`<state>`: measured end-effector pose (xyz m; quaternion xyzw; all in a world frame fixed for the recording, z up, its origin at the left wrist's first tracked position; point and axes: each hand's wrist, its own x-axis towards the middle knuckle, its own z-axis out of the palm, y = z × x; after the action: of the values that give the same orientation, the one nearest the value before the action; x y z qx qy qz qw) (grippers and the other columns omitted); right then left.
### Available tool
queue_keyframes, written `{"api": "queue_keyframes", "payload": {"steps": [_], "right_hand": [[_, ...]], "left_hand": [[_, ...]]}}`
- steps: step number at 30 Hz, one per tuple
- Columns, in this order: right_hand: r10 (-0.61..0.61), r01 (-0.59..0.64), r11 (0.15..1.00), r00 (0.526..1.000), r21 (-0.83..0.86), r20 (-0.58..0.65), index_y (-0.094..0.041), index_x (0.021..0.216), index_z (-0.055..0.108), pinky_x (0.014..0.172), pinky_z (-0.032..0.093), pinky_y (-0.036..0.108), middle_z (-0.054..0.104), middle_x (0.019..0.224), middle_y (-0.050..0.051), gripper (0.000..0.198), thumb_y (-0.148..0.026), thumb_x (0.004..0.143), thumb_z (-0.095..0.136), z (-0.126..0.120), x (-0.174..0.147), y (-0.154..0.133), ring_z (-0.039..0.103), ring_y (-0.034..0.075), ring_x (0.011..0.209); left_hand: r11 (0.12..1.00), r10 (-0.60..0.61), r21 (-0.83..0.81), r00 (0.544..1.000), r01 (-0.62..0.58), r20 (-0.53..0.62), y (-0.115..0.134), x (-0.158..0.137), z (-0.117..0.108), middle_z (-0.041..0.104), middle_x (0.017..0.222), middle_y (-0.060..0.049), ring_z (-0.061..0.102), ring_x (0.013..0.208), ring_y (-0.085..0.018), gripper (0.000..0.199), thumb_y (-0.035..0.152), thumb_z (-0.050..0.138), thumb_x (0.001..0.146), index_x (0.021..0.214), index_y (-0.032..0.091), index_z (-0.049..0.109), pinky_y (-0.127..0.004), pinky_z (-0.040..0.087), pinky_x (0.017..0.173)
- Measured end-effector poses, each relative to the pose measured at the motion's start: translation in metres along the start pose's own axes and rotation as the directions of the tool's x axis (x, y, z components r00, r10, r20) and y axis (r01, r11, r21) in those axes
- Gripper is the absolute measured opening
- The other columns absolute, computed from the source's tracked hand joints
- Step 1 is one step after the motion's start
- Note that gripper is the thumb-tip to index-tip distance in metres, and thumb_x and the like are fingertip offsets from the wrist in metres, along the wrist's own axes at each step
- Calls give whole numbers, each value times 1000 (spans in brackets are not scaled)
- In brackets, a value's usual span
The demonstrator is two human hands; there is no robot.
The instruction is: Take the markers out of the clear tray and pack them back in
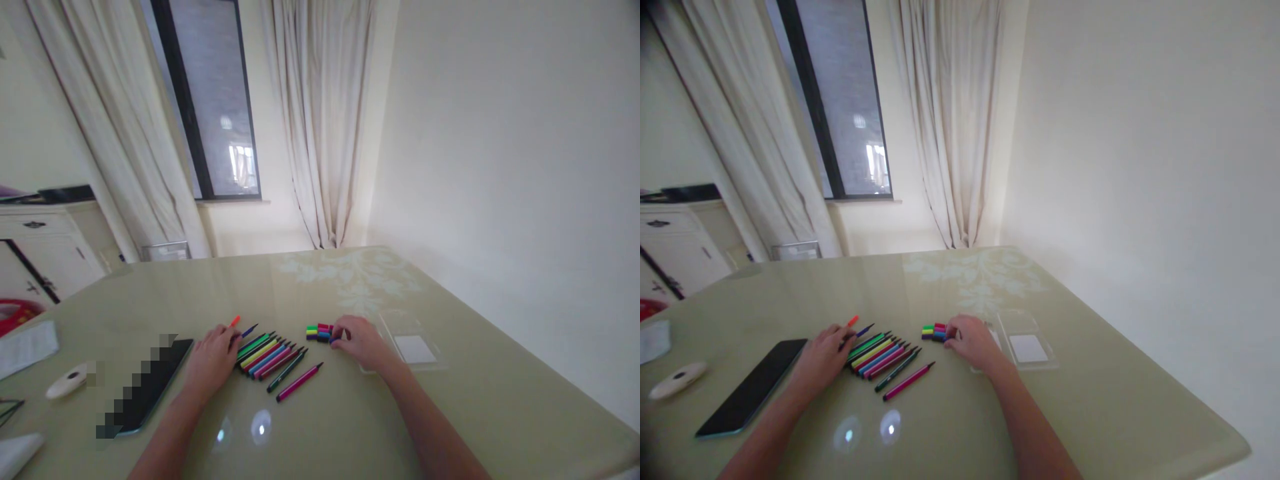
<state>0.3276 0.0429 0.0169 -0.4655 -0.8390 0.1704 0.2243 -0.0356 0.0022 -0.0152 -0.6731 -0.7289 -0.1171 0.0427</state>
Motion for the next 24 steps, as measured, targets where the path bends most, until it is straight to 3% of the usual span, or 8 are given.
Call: {"api": "queue_keyframes", "payload": {"steps": [3, 7, 13, 16, 19, 22, 24], "right_hand": [[21, -19, 999, 998, -33, 67, -21, 83, 74, 78, 40, 26, 70, 89, 2, 3, -19, 80, 76, 3, 0, -5, 62, 18, 87], [80, -73, 994, 993, -83, 86, -21, 85, 74, 77, 40, 26, 69, 92, 4, 3, -20, 83, 72, 6, 1, -4, 62, 19, 88], [83, -83, 995, 997, -62, -5, -20, 84, 72, 77, 42, 26, 68, 92, 3, 6, -25, 88, 73, 9, 3, -2, 63, 18, 88], [47, -50, 997, 997, -57, -66, -19, 87, 72, 79, 44, 27, 68, 93, 4, 12, -29, 93, 69, 11, 3, -8, 64, 19, 90], [-17, 13, 1000, 991, -26, -134, -21, 108, 71, 87, 47, 29, 68, 105, 6, 18, -32, 99, 62, 17, 2, -21, 65, 21, 98], [-102, 112, 993, 977, 42, -185, -25, 145, 51, 96, 47, 30, 64, 128, 8, 47, -36, 100, 60, 28, 0, -36, 63, 22, 113], [-151, 165, 984, 973, 68, -177, -26, 147, 48, 98, 48, 30, 65, 129, 7, 47, -37, 102, 57, 34, -2, -43, 63, 21, 115]], "left_hand": [[996, -25, -90, 1000, 24, -17, -5, 2, 2, 71, 105, -8, 68, 100, -22, 37, 35, 39, 102, 103, 20, 72, -31, 49, 91], [979, -196, 30, 970, 202, -143, -16, 1, 1, 70, 110, -12, 67, 101, -28, 38, 35, 40, 101, 118, 16, 68, -36, 49, 88], [964, -241, 108, 970, 244, -38, -25, -4, 0, 72, 101, -12, 68, 98, -29, 32, 36, 43, 101, 102, 18, 69, -36, 50, 82], [967, -237, 84, 970, 242, -59, -24, -1, -4, 72, 101, -13, 68, 98, -31, 29, 33, 42, 101, 99, 18, 67, -38, 50, 82], [987, -159, -55, 974, 152, -160, -8, 2, -9, 73, 100, -12, 69, 96, -29, 29, 33, 38, 102, 104, 17, 63, -38, 51, 83], [957, 54, -269, 979, -107, -197, 27, -2, -11, 74, 99, -7, 70, 92, -24, 30, 33, 35, 103, 109, 21, 62, -35, 53, 85], [907, 213, -325, 957, -269, -197, 54, -10, -11, 75, 100, -6, 69, 94, -24, 31, 32, 35, 102, 105, 22, 64, -36, 54, 86]]}}
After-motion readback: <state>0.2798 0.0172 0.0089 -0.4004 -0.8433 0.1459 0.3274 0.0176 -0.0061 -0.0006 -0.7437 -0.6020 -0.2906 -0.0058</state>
